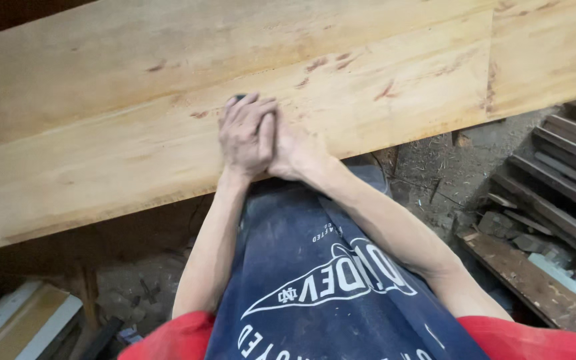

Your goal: The person sands a large wooden panel with an angle grinder, then flips it over and aligns it with another panel. They use a hammer to drive nails into the seam, joining the two panels together.

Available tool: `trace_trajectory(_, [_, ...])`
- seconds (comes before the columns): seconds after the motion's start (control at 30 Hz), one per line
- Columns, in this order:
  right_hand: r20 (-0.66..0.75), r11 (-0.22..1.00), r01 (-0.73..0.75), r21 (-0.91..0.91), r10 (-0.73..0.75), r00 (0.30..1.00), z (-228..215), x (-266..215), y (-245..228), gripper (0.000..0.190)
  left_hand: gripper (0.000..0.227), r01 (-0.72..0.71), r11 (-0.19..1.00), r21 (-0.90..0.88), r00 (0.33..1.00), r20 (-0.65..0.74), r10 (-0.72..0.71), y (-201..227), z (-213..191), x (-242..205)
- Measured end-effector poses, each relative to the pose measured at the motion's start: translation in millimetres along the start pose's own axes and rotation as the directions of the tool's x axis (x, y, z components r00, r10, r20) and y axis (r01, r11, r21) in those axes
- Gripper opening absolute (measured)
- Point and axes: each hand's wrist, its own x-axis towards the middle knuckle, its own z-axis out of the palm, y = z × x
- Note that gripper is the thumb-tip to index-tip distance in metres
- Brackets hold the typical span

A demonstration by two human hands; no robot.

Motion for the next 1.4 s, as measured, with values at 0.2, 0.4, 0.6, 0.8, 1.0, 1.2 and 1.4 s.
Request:
trace_trajectory(0.2, [0.053,0.943,-0.330,0.031,0.328,0.943,-25,-28,13,0.070,0.030,-0.006,0.990,-0.139,1.000,-0.017,0.004,34,20,12])
trace_trajectory(0.4, [-0.098,0.913,-0.394,0.102,0.403,0.910,-91,-81,112,0.072,0.028,-0.179,0.926,-0.334,0.974,0.074,0.215,102,145,53])
trace_trajectory(0.6, [-0.323,0.891,-0.398,0.217,0.451,0.832,-143,-134,206,0.077,0.025,-0.268,0.863,-0.429,0.908,0.187,0.375,175,260,91])
trace_trajectory(0.8, [-0.351,0.804,-0.493,0.333,0.591,0.726,-183,-163,273,0.065,0.024,-0.340,0.846,-0.410,0.866,0.214,0.452,228,352,113])
trace_trajectory(1.0, [-0.325,0.927,-0.290,0.237,0.357,0.876,-182,-146,247,0.061,0.028,-0.342,0.871,-0.353,0.918,0.075,0.390,206,339,111])
trace_trajectory(1.2, [-0.114,0.969,-0.144,0.199,0.168,0.979,-123,-56,133,0.058,0.023,-0.263,0.946,-0.187,0.965,-0.068,0.255,90,219,86])
trace_trajectory(1.4, [0.011,0.969,0.097,0.226,-0.102,0.995,1,37,10,0.055,0.025,-0.027,0.996,-0.090,0.991,-0.132,0.015,-43,38,29])
